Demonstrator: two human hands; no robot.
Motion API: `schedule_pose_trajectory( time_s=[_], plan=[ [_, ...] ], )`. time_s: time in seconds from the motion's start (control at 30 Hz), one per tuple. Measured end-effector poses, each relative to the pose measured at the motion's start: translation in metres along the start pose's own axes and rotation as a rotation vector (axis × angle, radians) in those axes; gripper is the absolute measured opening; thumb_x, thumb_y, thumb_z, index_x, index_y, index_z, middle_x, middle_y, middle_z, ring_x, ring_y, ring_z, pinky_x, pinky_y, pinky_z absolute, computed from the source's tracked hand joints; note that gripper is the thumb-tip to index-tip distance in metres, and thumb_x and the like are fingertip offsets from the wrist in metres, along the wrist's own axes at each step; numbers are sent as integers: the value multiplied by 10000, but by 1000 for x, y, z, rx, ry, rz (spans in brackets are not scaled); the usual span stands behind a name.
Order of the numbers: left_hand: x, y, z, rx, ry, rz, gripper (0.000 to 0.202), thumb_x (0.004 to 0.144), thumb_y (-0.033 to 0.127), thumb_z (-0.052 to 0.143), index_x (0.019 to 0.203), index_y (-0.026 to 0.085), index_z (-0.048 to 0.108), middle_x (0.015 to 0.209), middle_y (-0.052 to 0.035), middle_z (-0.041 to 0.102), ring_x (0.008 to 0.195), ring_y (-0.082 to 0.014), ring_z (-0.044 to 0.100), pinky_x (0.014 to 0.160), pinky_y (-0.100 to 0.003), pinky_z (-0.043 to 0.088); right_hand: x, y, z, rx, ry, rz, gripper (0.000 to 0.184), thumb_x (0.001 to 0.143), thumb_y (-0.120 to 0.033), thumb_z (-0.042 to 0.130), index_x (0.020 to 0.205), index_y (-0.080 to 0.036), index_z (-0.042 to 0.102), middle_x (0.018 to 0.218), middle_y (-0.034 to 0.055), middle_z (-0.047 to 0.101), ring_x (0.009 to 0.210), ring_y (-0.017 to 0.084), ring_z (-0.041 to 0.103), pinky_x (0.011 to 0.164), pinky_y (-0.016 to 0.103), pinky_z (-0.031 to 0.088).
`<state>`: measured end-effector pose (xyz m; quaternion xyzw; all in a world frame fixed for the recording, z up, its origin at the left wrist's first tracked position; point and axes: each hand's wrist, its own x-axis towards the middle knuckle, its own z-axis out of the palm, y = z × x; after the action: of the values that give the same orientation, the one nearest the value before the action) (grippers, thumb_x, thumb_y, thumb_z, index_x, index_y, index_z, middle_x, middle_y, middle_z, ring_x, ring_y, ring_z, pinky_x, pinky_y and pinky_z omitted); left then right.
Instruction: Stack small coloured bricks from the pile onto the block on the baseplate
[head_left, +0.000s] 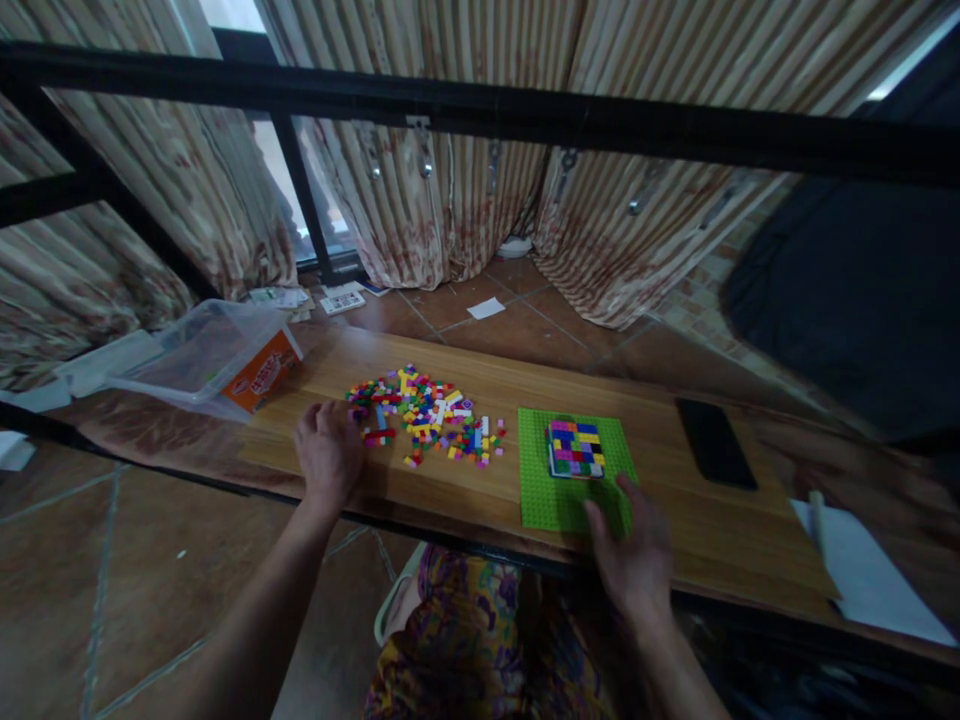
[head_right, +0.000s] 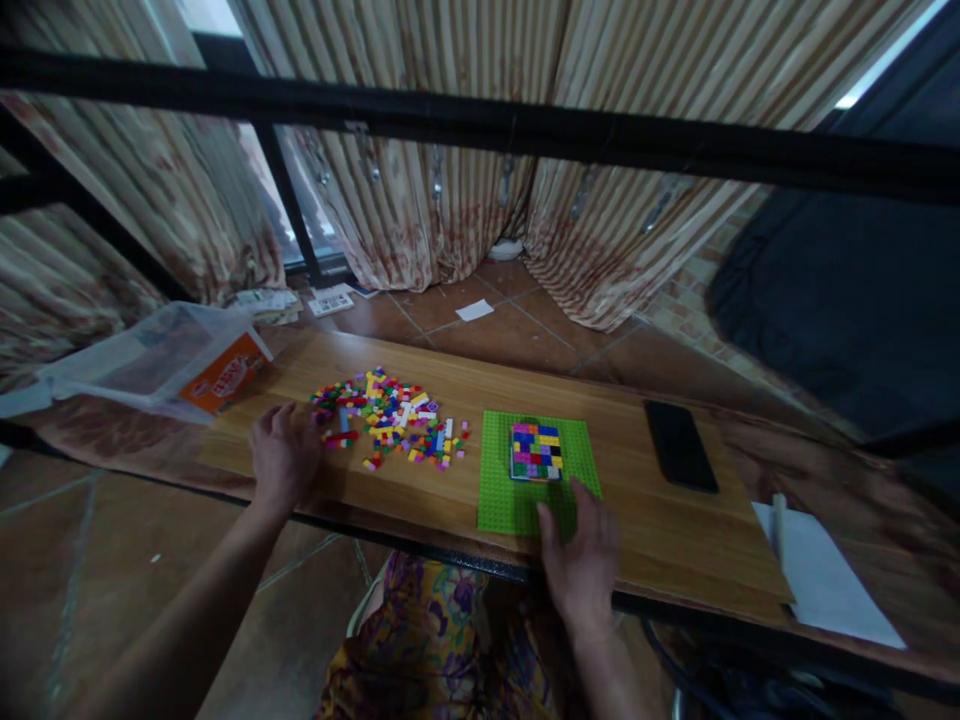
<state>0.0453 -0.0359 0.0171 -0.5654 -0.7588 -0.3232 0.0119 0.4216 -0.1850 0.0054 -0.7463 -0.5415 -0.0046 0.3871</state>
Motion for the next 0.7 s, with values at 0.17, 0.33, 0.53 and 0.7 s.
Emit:
schedule_pose_trajectory(
  time_s=[0.17, 0.33, 0.53, 0.7],
  plan=[
    [15, 3, 15, 41, -100, -70, 444, 884, 328, 462, 1253, 102, 559, 1361, -237, 517, 1286, -382, 471, 1079, -556, 370, -4, -63, 16, 208, -188, -169, 257, 974, -336, 482, 1077, -242, 698, 1025, 82, 720, 973, 230, 660, 896, 399, 532],
    [13, 17, 30, 24, -117, 9, 499, 910, 381, 434, 1291, 75, 535, 1372, -258, 515, 1298, -395, 467, 1085, -563, 364, 0, -89, 45, 250, -227, -114, 246, 960, -255, 482, 1063, -225, 703, 1016, 84, 719, 972, 226, 661, 875, 387, 540],
    [8, 21, 33, 7, -96, 80, 505, 944, 400, 365, 1268, 59, 549, 1326, -249, 557, 1289, -352, 482, 1109, -506, 349, -9, -86, 53, 273, -223, -107, 234, 951, -239, 493, 1039, -209, 708, 1010, 93, 713, 968, 227, 652, 878, 392, 535],
    [10, 18, 32, -30, -80, 63, 460, 949, 376, 342, 1221, 88, 575, 1265, -222, 590, 1254, -318, 505, 1098, -476, 358, -18, -78, 49, 290, -213, -95, 238, 961, -263, 486, 1036, -214, 707, 1022, 93, 707, 981, 229, 642, 894, 402, 525]
  ],
)
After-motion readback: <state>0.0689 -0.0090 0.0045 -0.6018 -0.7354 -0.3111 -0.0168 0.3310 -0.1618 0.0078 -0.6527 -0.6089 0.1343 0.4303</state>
